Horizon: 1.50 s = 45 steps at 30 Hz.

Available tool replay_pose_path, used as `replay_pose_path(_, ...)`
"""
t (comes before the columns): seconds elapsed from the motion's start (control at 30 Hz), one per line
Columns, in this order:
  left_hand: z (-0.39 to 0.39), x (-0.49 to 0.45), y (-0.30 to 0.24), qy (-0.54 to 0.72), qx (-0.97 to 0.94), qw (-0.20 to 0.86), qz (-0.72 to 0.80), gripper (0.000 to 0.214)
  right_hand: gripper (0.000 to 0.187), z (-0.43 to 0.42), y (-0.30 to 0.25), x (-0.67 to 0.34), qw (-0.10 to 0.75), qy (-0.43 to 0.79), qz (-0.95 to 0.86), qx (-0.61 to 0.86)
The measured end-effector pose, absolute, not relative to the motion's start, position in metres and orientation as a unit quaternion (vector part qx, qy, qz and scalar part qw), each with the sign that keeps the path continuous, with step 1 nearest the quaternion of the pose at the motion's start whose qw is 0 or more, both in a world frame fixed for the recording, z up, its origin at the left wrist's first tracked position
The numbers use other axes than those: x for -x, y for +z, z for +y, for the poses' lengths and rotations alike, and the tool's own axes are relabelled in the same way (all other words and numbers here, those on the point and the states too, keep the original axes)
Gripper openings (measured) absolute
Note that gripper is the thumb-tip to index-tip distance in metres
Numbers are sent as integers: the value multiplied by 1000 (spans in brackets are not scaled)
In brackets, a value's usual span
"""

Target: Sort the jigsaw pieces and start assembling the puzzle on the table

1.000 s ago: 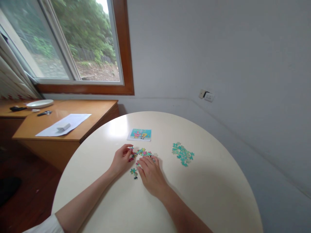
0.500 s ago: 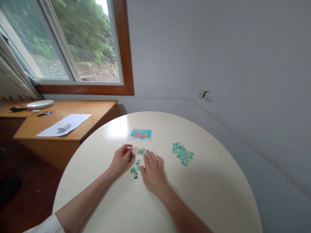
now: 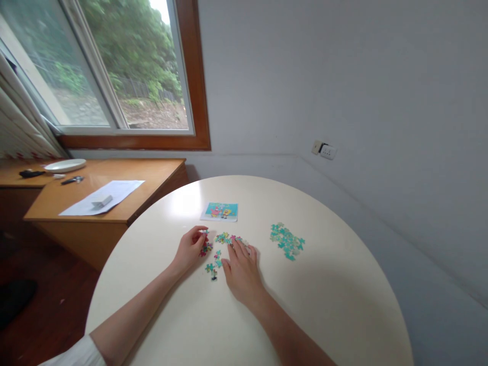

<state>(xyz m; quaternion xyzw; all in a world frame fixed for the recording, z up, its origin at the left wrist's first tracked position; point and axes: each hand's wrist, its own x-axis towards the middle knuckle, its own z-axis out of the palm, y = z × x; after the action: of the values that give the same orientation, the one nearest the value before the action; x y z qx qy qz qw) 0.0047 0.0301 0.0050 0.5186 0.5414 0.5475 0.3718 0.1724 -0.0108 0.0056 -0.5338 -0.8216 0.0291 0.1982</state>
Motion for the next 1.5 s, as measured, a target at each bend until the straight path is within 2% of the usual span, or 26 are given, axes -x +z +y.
replay_pose_path(0.4,30,-6,6,553,-519,359,544,31,44,-9,4,-173,201,24,-812,548)
replay_pose_path(0.57,29,-7,7,562,-513,363,537,30,39,-10,5,-175,178,38,-856,484)
replay_pose_path(0.77,28,-8,9,557,-513,368,540,29,39,-8,2,-174,198,34,-823,531)
replay_pose_path(0.97,29,-6,7,560,-514,366,537,31,34,-10,7,-175,194,66,-846,492)
replay_pose_path(1.2,29,-6,7,550,-528,361,537,30,32,-11,8,-175,196,64,-825,526)
replay_pose_path(1.37,28,-6,8,552,-521,367,538,32,29,-11,7,-175,221,87,-846,477)
replay_pose_path(1.5,29,-6,7,550,-525,361,541,31,28,-9,4,-176,270,75,-819,501)
